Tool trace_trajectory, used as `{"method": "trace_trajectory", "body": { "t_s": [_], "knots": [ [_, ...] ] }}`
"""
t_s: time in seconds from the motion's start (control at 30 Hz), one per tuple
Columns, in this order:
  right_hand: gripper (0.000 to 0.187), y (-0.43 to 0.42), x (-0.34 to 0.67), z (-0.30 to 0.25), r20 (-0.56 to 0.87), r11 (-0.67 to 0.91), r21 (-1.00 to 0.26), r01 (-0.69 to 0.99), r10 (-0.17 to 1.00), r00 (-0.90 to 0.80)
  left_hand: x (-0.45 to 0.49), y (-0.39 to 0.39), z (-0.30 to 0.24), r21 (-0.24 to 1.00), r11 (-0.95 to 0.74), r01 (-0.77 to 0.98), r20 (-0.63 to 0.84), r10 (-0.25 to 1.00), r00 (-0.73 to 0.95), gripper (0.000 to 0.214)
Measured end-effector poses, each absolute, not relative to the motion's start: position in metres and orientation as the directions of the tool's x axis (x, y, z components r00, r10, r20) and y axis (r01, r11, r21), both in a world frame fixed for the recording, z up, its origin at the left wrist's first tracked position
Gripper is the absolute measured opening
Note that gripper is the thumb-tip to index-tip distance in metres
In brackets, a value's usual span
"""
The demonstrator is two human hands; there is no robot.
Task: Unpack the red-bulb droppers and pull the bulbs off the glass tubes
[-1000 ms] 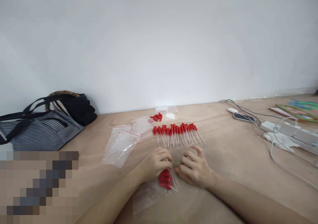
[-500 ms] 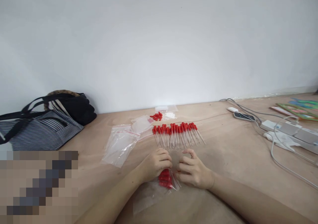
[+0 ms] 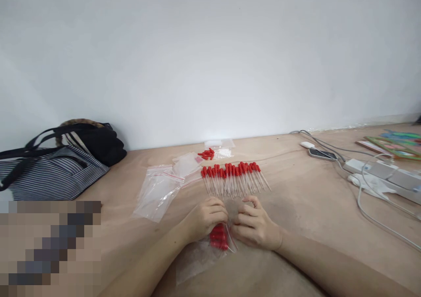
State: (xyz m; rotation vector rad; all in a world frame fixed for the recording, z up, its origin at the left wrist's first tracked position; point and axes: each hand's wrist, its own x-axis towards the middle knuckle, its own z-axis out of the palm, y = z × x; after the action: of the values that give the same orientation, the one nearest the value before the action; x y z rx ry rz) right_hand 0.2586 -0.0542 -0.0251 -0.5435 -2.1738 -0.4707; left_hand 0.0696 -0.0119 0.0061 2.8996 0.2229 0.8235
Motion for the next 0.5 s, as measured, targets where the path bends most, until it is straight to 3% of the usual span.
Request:
{"method": "trace_trajectory", "body": {
  "t_s": [0.17, 0.5],
  "knots": [
    [0.010, -0.0539, 0.2591, -0.0262, 0.808, 0.838, 0.144, 0.527, 0.208, -0.551, 0.0694, -0.0118, 0.0067, 0.156, -0.982, 0.105, 0.513, 0.171, 0.841, 0.026],
    [0.021, -0.0542, 0.2602, -0.0258, 0.779, 0.837, 0.204, 0.508, 0.176, -0.602, 0.0702, -0.0119, 0.0062, 0.143, -0.983, 0.118, 0.481, 0.173, 0.860, 0.027]
  ]
}}
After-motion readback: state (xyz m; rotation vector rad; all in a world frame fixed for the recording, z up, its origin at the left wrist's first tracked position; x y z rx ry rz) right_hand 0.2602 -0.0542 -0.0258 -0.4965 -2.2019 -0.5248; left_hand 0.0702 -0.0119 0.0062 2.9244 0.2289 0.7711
